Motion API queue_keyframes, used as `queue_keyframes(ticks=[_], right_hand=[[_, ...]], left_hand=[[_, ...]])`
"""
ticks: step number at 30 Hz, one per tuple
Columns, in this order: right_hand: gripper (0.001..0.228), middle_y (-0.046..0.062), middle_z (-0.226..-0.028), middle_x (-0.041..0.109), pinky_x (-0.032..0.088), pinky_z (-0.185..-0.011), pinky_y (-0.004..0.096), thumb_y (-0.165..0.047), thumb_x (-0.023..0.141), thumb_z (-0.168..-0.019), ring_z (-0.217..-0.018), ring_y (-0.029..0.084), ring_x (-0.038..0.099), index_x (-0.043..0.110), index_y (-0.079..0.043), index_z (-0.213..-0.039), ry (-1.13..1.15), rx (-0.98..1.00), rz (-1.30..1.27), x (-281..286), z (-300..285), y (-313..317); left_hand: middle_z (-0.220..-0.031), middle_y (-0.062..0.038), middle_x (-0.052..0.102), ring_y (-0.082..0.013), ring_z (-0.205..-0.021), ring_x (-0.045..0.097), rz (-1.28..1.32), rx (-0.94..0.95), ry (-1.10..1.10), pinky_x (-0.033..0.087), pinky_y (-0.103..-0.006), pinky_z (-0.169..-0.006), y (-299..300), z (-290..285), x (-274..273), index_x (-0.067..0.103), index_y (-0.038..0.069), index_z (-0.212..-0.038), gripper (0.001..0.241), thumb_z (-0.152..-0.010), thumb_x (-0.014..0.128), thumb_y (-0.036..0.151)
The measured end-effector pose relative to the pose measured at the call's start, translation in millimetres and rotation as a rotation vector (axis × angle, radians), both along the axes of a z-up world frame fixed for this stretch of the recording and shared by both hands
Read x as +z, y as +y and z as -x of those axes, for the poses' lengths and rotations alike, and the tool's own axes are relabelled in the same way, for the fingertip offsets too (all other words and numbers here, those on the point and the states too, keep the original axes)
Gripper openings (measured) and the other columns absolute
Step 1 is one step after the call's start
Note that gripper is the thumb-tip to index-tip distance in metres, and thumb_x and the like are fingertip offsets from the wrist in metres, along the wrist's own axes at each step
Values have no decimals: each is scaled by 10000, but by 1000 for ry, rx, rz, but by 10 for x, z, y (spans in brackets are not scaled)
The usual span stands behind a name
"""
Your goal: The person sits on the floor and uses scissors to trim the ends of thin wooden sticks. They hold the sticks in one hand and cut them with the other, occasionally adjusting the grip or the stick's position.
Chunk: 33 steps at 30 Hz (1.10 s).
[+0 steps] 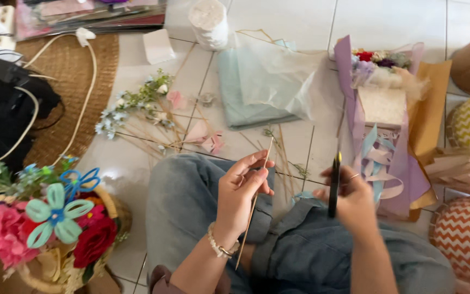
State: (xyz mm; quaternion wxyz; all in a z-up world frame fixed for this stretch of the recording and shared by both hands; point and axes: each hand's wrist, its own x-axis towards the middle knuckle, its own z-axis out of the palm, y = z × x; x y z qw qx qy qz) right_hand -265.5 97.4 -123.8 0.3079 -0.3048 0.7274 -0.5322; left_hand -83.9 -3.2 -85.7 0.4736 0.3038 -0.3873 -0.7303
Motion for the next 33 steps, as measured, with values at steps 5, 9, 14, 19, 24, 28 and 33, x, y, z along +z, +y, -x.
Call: queue_keyframes(ticks=[5, 9, 14, 19, 24, 28, 33], right_hand=[[495, 47, -638, 549, 375, -546, 274, -282, 907, -445, -563, 157, 428, 644, -74, -809, 250, 71, -51, 42, -206, -82], [567, -20, -729, 568, 481, -750, 282, -485, 885, -439, -775, 177, 577, 555, -136, -740, 514, 29, -341, 69, -221, -110], [536, 2, -622, 521, 480, -697, 281, -464, 885, -477, -685, 203, 566, 541, -106, -680, 758, -28, -128, 122, -258, -125], [536, -20, -661, 547, 495, -711, 274, -514, 873, -486, -719, 189, 593, 567, -140, -717, 817, -152, -143, -82, -197, -17], [255, 28, -699, 603, 499, -684, 338, -231, 816, -615, -743, 241, 626, 629, -143, -764, 686, -230, -97, -168, -391, 598], [489, 40, -676, 361, 333, -591, 290, -368, 772, -665, -629, 195, 374, 428, -23, -710, 709, -280, -66, -125, -808, 1376], [507, 141, -1064, 528, 441, -918, 481, -530, 550, -806, -1005, 293, 564, 519, -64, -1003, 581, -614, -86, -521, -1134, 2423]], left_hand=[[-868, -228, 678, -157, -521, 586, 84, -30, -111, 597, -372, -546, 9, 193, -115, 627, -75, -1099, 269, -838, 617, -11], [-848, -232, 685, -161, -514, 601, 158, -27, -160, 601, -359, -538, 9, 251, -197, 631, -75, -1088, 248, -847, 606, -19], [-836, -233, 692, -170, -500, 629, 246, -26, -212, 605, -353, -529, -21, 255, -186, 626, -83, -1081, 244, -847, 612, -12], [-840, -205, 697, -181, -504, 648, 344, -36, -296, 593, -338, -534, -131, 210, -189, 636, -54, -1071, 229, -857, 618, 26], [-882, -119, 623, -163, -603, 634, 68, -35, -252, 592, -290, -636, -489, 346, -917, 355, 80, -1404, 552, -890, 532, -10], [-868, -98, 642, -156, -592, 638, -308, -67, -99, 560, -284, -601, -663, 223, -1796, 421, 148, -1395, 593, -844, 571, -12], [-890, -81, 639, -173, -696, 656, -249, -75, -130, 575, -298, -729, -659, 182, -1751, 497, 146, -1335, 507, -860, 573, -14]])
